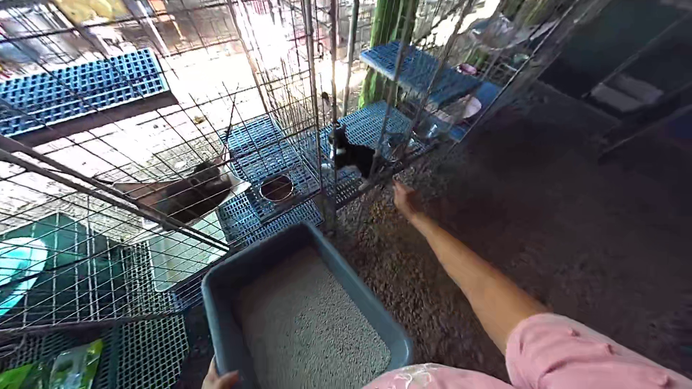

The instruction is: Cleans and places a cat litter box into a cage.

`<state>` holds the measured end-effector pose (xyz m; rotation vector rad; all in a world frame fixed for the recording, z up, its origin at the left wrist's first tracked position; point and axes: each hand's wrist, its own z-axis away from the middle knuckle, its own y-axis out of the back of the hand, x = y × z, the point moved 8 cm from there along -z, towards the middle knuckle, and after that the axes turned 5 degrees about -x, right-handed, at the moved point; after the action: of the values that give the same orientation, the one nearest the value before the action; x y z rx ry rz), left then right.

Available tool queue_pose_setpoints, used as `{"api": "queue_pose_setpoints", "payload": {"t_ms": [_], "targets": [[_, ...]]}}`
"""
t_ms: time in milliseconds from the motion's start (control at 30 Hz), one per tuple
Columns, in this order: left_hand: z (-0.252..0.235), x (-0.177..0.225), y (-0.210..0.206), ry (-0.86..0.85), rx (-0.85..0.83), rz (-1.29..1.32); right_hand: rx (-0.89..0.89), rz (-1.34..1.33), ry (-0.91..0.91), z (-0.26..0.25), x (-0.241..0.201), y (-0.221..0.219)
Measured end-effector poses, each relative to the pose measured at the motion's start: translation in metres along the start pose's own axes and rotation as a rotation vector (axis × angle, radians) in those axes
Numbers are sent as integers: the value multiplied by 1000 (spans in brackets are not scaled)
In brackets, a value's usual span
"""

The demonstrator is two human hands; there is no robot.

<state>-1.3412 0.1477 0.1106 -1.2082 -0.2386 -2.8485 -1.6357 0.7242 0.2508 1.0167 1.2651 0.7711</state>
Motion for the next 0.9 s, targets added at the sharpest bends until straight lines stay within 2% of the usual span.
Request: {"api": "queue_pose_setpoints", "payload": {"t_ms": [67, 133, 200, 267, 333, 400, 500, 667, 767, 900], "targets": [[-22, 16, -21, -16, -62, -42, 86, 18, -91, 37, 52, 20], [-36, 37, -52, -13, -138, -88, 132, -68, -307, 84, 117, 26], [-50, 53, -82, -21, -207, -120, -46, -401, -646, 156, 160, -2], [-67, 66, -115, -27, -280, -139, -364, -781, -882, 246, 150, -43], [-86, 78, -154, -34, -334, -175, -650, -959, -843, 303, 130, -71], [-103, 93, -199, -36, -383, -230, -654, -919, -746, 313, 125, -78], [-131, 106, -273, -16, -435, -312, -535, -690, -820, 297, 162, -72], [-167, 120, -390, -17, -411, -227, -453, -414, -690, 193, 277, -53], [-210, 130, -445, -69, -332, -240, -428, -320, -551, 92, 320, -42], [-286, 154, -495, -97, -209, -388, -390, -257, -394, -32, 356, -52]]}}
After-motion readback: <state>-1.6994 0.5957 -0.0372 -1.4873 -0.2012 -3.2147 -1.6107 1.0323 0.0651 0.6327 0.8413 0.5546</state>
